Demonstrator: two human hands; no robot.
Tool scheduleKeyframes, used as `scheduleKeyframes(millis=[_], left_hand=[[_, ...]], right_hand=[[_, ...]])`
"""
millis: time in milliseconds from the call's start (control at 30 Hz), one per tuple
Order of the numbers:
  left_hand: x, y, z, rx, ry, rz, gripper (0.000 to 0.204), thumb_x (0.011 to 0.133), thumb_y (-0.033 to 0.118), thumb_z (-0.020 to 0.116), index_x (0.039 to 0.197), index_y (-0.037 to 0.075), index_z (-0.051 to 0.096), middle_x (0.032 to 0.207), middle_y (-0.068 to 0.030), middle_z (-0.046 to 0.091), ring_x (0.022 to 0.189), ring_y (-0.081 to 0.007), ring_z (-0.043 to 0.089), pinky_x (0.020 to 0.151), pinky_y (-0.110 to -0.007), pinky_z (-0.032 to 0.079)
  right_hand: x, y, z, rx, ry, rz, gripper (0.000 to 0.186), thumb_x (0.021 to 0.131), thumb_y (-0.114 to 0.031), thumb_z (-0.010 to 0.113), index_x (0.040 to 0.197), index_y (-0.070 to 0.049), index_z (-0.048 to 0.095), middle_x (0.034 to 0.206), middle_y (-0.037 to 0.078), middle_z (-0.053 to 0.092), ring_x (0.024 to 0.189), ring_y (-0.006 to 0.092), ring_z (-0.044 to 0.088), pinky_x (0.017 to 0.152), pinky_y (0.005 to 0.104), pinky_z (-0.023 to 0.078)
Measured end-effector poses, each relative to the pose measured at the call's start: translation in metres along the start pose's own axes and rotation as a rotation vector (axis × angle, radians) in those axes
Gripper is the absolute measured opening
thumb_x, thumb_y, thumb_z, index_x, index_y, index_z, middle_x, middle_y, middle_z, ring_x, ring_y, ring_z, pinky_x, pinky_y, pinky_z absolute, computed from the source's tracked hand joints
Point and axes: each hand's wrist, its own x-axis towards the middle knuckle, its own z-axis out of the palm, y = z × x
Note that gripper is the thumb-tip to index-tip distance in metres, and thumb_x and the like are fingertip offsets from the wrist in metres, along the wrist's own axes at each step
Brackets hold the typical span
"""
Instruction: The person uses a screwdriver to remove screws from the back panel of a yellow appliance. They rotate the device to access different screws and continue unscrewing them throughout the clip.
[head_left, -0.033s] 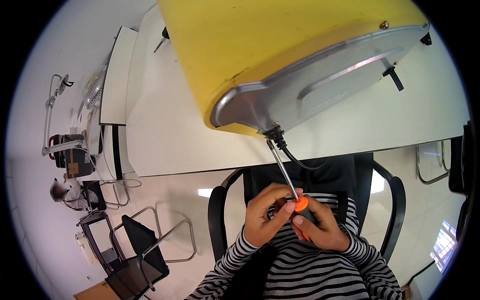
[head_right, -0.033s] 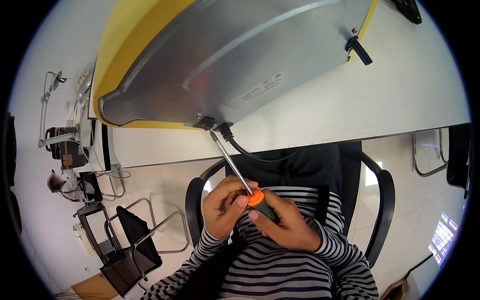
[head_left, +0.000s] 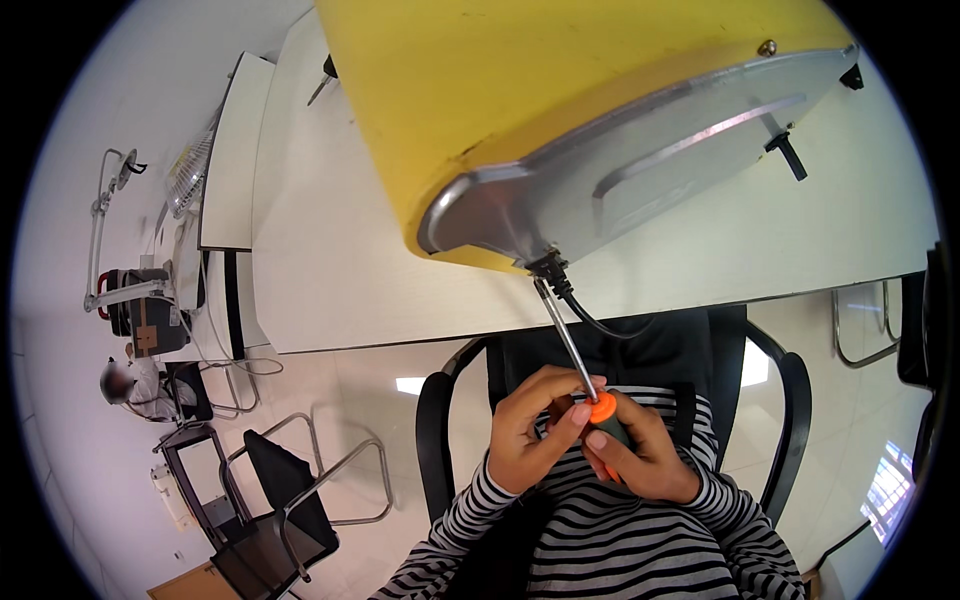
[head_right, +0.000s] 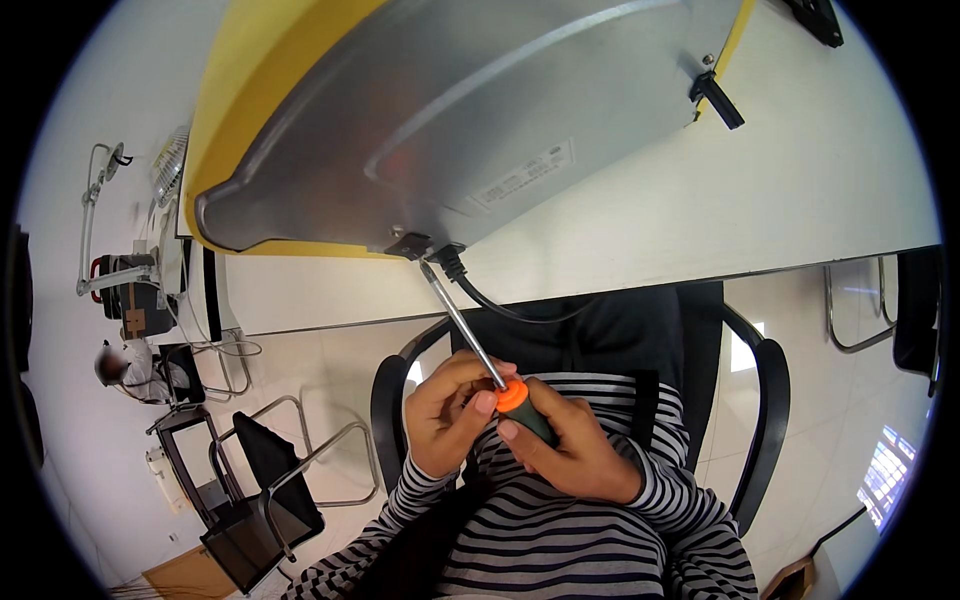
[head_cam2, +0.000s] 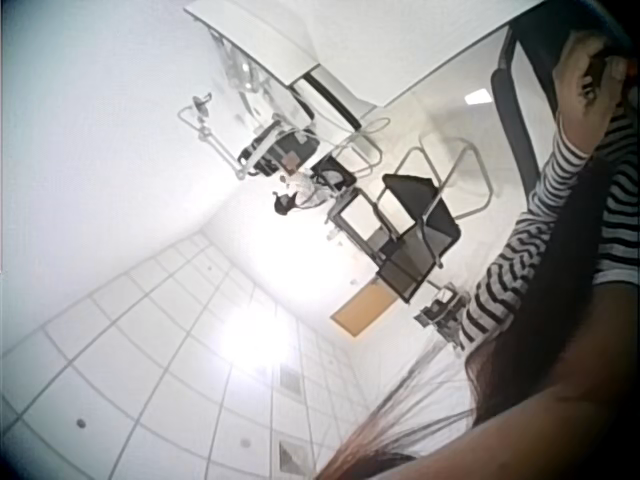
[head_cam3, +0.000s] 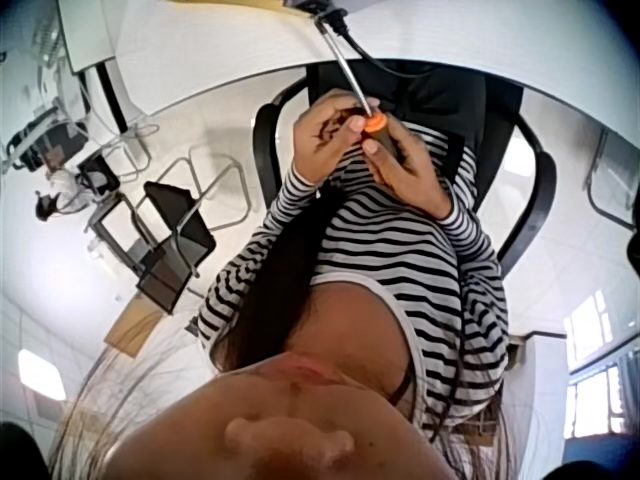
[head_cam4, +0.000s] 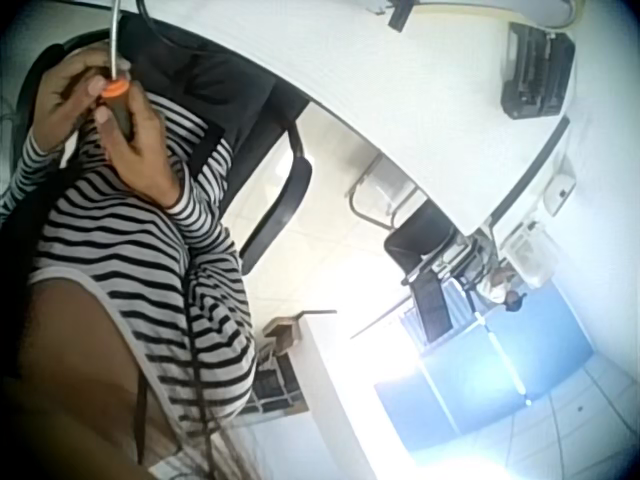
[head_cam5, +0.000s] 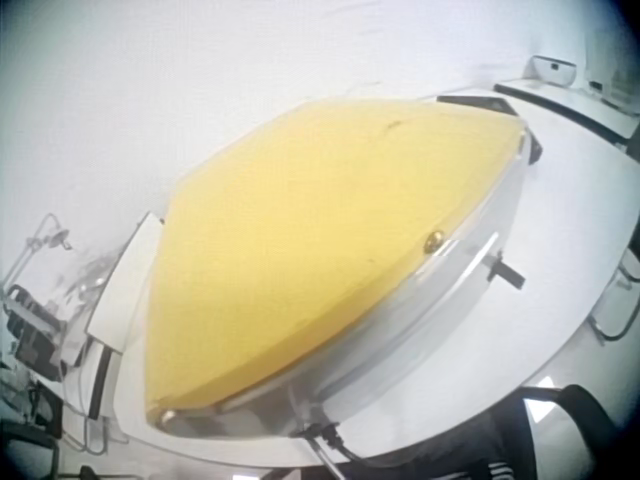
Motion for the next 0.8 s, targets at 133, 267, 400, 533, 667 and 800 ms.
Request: scheduleKeyframes(millis=[133,267,400,533,667,800], left_hand=[[0.0016,0.0005,-0.0004,0.028,-0.013,0.003,0.02,0.078,0.007,0.052,0.095,-0.003,0.054,0.084,-0.0083,0.054,0.059,-0.0063,0.048,0.052,-0.017,0.037],[0.0013,-0.0009,0.0005,0.007,-0.006,0.012,0.02,0.078,0.007,0.053,0.095,-0.003,0.054,0.084,-0.0083,0.054,0.059,-0.0066,0.048,0.052,-0.017,0.037],[0.0014,-0.0014,0.0007,-0.004,0.003,0.037,0.02,0.078,0.006,0.052,0.095,-0.003,0.055,0.084,-0.0082,0.054,0.06,-0.0067,0.048,0.053,-0.017,0.037],[0.0025,0.0003,0.0003,0.008,-0.004,0.02,0.02,0.078,0.007,0.052,0.095,-0.002,0.055,0.084,-0.0082,0.053,0.06,-0.0069,0.049,0.053,-0.017,0.037],[0.0005,-0.0004,0.0008,0.012,0.006,0.013,0.02,0.078,0.008,0.052,0.095,-0.002,0.055,0.085,-0.0079,0.053,0.06,-0.0068,0.049,0.053,-0.017,0.037],[-0.0016,-0.0014,0.0013,-0.004,0.02,0.009,0.02,0.079,0.008,0.052,0.095,-0.002,0.055,0.085,-0.0075,0.053,0.06,-0.0067,0.049,0.053,-0.017,0.038]], right_hand=[[0.0005,-0.0007,-0.0001,0.002,0.009,-0.008,0.022,0.083,-0.014,0.049,0.097,0.002,0.044,0.052,-0.001,0.048,0.046,0.0045,0.047,0.043,0.0183,0.036],[0.0006,-0.0023,-0.0002,0.003,0.012,0.0,0.023,0.082,-0.015,0.049,0.097,0.002,0.045,0.053,0.0,0.048,0.046,0.0049,0.047,0.044,0.0185,0.036],[0.0017,-0.0007,-0.0011,-0.072,0.009,-0.026,0.023,0.082,-0.015,0.05,0.097,0.002,0.045,0.053,0.001,0.048,0.047,0.0056,0.048,0.044,0.0189,0.036],[0.0022,-0.0001,-0.0019,-0.062,0.008,-0.023,0.023,0.082,-0.015,0.05,0.097,0.002,0.045,0.053,0.001,0.048,0.047,0.0058,0.048,0.044,0.019,0.036],[0.0014,-0.0007,-0.0002,-0.032,0.008,-0.02,0.022,0.082,-0.014,0.049,0.097,0.002,0.045,0.053,0.0,0.048,0.047,0.0052,0.047,0.044,0.0186,0.036],[0.0011,-0.0032,0.0019,0.01,-0.003,-0.012,0.021,0.083,-0.014,0.048,0.098,0.002,0.044,0.054,0.0,0.048,0.046,0.0043,0.046,0.044,0.018,0.036]])
